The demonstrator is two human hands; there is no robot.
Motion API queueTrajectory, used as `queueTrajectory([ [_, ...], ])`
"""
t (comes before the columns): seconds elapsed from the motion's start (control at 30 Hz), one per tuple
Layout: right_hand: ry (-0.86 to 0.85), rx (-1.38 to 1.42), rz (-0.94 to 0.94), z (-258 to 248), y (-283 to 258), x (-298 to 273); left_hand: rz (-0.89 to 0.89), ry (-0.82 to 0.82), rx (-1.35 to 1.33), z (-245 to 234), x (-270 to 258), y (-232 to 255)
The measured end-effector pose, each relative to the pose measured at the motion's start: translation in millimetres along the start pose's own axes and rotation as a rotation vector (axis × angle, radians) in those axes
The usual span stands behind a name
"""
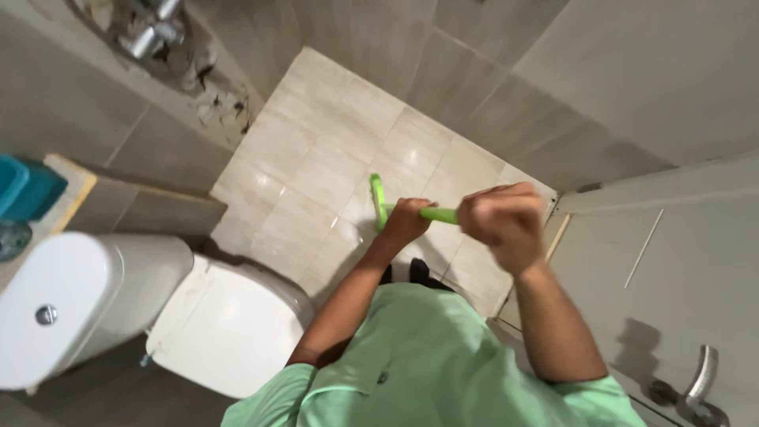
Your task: The person cleans a tiled bathroom floor and wall section using a green squeegee wiper by hand. They push water toward the floor drain and scrub areas around the toilet and shower fixtures.
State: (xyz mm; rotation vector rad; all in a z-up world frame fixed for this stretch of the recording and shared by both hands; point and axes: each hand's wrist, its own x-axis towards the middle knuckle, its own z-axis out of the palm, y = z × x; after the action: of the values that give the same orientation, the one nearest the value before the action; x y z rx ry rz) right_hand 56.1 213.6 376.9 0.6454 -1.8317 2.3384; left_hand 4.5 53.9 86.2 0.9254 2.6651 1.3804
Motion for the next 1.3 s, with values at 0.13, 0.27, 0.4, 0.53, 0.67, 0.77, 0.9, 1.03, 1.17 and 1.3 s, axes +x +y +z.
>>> queueTrajectory([
  [0.13, 0.045, 0.158, -0.111, 9, -38, -7, -0.241, -0.056, -0.046, -28, -25, 35],
  [0.27, 0.103, 0.176, 0.049, 15, 12, -27, -0.344, -0.069, 0.061, -43, -91, -1],
  [0.4, 0.177, 0.164, 0.129, 17, 56, -55, -0.496, -0.210, 0.231, -14, -128, -52],
  [0.53, 0.095, 0.074, 0.126, 14, 33, -67, -0.189, -0.023, 0.106, 38, -98, -63],
  [0.67, 0.130, 0.002, -0.001, 27, 8, -57, -0.119, -0.074, 0.012, 22, -48, -20],
  [0.77, 0.175, 0.108, -0.160, 27, -20, -56, -0.194, -0.166, 0.024, -7, -51, 7],
  [0.9, 0.207, 0.148, -0.117, 43, 3, -66, 0.024, 0.159, 0.190, -34, -105, -35],
  [1.03, 0.182, 0.264, 0.032, 71, 91, -68, -0.379, -0.208, 0.363, -75, -160, -130],
  [1.17, 0.077, 0.218, 0.113, 77, 119, -75, -0.355, -0.393, 0.391, -57, -168, -158],
  [1.3, 0.012, 0.184, 0.108, 54, 78, -57, -0.167, -0.188, 0.311, -2, -130, -107],
])
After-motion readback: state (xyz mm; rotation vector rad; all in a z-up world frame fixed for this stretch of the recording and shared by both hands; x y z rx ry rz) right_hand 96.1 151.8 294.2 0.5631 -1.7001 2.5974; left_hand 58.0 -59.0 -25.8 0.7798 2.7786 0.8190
